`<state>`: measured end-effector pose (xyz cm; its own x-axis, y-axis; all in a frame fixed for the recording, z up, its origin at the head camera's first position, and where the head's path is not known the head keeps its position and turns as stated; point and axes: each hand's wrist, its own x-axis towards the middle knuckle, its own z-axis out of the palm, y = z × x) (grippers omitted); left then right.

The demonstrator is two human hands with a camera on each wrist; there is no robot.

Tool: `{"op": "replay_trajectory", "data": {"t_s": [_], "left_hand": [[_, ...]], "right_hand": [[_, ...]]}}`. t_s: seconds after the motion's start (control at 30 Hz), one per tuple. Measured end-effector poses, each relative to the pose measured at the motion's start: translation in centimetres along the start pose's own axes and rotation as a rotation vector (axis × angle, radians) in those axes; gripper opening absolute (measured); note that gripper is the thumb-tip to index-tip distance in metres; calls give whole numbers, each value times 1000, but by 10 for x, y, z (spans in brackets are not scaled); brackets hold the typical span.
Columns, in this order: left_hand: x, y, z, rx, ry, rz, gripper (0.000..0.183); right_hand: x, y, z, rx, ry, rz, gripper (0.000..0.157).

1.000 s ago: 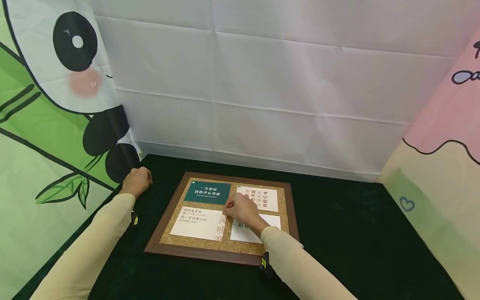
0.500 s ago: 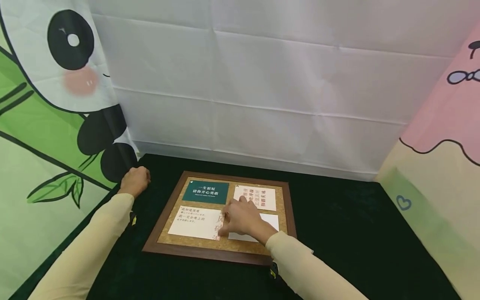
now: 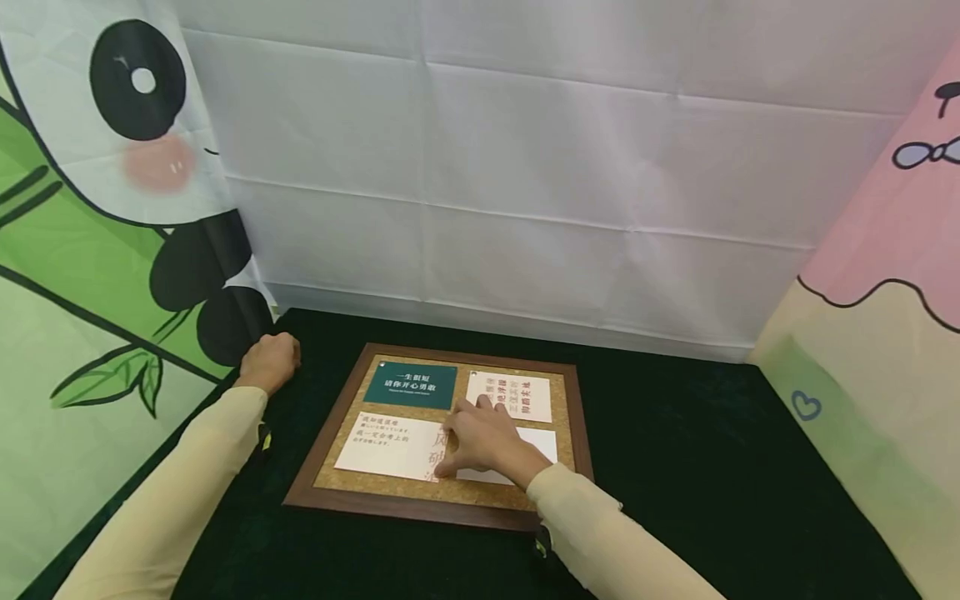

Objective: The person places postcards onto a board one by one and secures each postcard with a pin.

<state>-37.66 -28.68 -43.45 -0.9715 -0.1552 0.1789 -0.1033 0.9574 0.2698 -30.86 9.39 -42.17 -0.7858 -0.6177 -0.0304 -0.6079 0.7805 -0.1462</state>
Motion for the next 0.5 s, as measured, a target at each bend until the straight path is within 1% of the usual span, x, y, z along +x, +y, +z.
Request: {"op": "replay_trajectory", "data": {"t_s": [0.13, 0.23, 0.33, 0.43, 0.5], "left_hand": [[-1, -1, -5, 12, -29, 10, 22], [-2, -1, -11, 1, -74, 12, 21], [-2, -1, -16, -41, -149, 2, 19], [-3, -1, -20, -95, -250, -17, 16], [-4, -1, -22, -110, -318, -20, 15]], "right_hand": [[-3, -6, 1, 16, 4, -3, 65], [-5, -10, 1, 21, 10, -6, 65], [-7, -14, 1, 19, 10, 1, 65], [-9, -17, 3, 24, 9, 9, 65], [-10, -20, 4, 29, 0, 15, 65]]}}
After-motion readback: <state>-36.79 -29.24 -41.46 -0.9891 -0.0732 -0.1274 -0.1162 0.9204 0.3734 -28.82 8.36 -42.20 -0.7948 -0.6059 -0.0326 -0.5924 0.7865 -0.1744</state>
